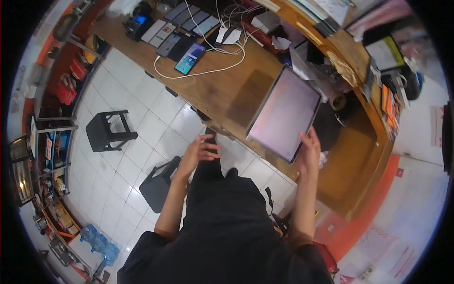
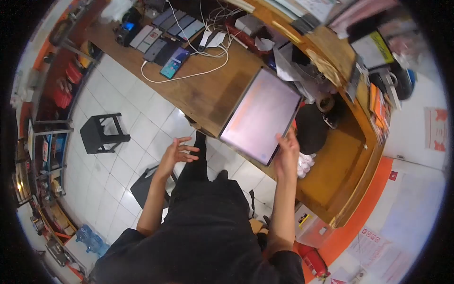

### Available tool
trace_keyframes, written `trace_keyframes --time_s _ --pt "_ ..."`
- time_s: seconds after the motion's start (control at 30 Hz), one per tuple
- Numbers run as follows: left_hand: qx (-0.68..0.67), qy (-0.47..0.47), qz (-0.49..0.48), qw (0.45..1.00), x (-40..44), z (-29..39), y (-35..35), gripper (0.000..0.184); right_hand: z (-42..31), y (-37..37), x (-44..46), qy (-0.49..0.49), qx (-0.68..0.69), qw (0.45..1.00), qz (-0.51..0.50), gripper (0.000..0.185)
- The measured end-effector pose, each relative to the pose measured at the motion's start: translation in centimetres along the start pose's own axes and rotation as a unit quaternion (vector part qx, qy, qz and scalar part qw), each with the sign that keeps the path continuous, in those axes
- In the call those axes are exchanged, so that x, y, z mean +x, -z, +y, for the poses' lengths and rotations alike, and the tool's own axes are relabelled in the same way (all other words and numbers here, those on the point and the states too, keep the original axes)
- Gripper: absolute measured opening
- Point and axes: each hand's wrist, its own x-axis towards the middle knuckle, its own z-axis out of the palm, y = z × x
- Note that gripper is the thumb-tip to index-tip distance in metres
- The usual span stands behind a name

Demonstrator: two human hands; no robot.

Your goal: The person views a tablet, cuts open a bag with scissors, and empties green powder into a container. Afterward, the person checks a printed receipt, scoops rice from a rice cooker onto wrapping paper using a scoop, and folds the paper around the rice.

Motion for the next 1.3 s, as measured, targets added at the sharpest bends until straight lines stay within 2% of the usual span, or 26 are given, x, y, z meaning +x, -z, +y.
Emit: trace_keyframes --time_s 0.13,0.2,0.3,0.43,0.5,0.53,0.6,0.63,0.7,0.73,0.77,0.8,0.83,0.87,0.9,0.93,0.97,1.0,1.07,1.1,1.17,1.23,1.3 --pt "-0.032 0.045 0.083 0.995 5.7 0.4 8.5 0.074 -0.6 0.4 13.7 0.027 -0.052 0.997 0.042 0.034" --pt "-0.012 0.065 0.125 0.990 8.2 1.0 12.2 0.071 -1.8 -1.2 19.9 0.042 -0.018 0.998 0.043 0.033" --pt "0.031 0.091 0.189 0.977 11.0 1.0 16.6 0.067 -2.2 -0.1 29.8 -0.001 0.040 0.997 0.070 0.036" --pt "0.057 0.124 0.193 0.972 12.5 -1.3 20.6 0.059 -3.0 -1.8 41.5 0.015 0.059 0.992 0.109 0.041" --pt "0.045 0.150 0.202 0.967 12.4 -3.1 21.5 0.057 -3.5 -2.0 45.2 0.087 0.171 0.979 -0.063 0.044" --pt "0.045 0.160 0.203 0.965 12.1 -4.5 22.0 0.056 -3.6 -1.9 46.0 0.087 0.173 0.979 -0.065 0.044" --pt "0.057 0.185 0.192 0.962 10.7 -8.5 23.6 0.070 -2.9 -1.3 47.2 0.177 -0.053 0.981 -0.062 0.046" --pt "0.048 0.197 0.203 0.958 9.8 -10.1 23.9 0.072 -2.2 -1.1 47.7 0.221 -0.164 0.960 -0.060 0.048" --pt "0.061 0.250 0.190 0.948 7.3 -17.5 27.3 0.079 -0.5 -0.1 48.4 0.297 -0.376 0.876 -0.050 0.050" --pt "0.032 0.281 0.211 0.936 6.2 -17.2 26.6 0.079 -0.2 1.1 48.6 0.229 -0.266 0.934 -0.074 0.051" --pt "0.037 0.293 0.213 0.931 5.2 -17.5 26.7 0.071 0.2 2.4 48.9 0.158 -0.131 0.975 -0.084 0.052" --pt "0.041 0.309 0.213 0.926 4.1 -18.2 26.6 0.063 0.6 3.7 49.2 0.091 -0.004 0.993 -0.074 0.053" --pt "0.042 0.311 0.211 0.926 3.1 -19.0 26.8 0.063 0.6 6.2 49.8 0.216 -0.385 0.895 -0.061 0.053" --pt "0.028 0.333 0.211 0.919 2.3 -20.0 27.2 0.062 0.4 5.6 49.5 0.257 -0.559 0.786 -0.058 0.052" --pt "0.013 0.354 0.213 0.911 2.1 -20.6 27.6 0.060 0.3 5.1 49.1 0.305 -0.700 0.644 -0.039 0.052" --pt "0.012 0.351 0.216 0.911 2.4 -20.7 27.9 0.060 0.1 0.6 47.0 0.207 -0.474 0.854 0.062 0.051" --pt "0.006 0.365 0.219 0.905 2.8 -20.7 28.1 0.062 0.0 -2.1 45.2 0.083 -0.192 0.966 0.154 0.050" --pt "-0.001 0.379 0.222 0.898 2.9 -20.2 27.9 0.064 -0.2 -1.7 44.5 0.059 -0.464 0.871 0.153 0.044" --pt "0.019 0.362 0.224 0.905 4.4 -19.6 28.0 0.060 0.5 -1.9 41.4 0.105 -0.495 0.846 0.167 0.029" --pt "0.019 0.331 0.215 0.918 5.3 -20.4 28.4 0.058 1.6 -5.4 36.8 0.169 -0.260 0.933 0.181 0.020" --pt "0.063 0.270 0.198 0.940 7.9 -21.8 29.4 0.047 3.8 -6.9 31.7 0.176 -0.238 0.941 0.161 0.014" --pt "0.042 0.256 0.184 0.948 10.3 -19.6 28.5 0.048 5.6 -6.1 26.8 0.168 -0.344 0.923 0.050 0.014" --pt "0.048 0.232 0.173 0.956 12.8 -16.1 26.9 0.048 8.4 -6.0 21.8 0.059 -0.264 0.963 0.017 0.015"
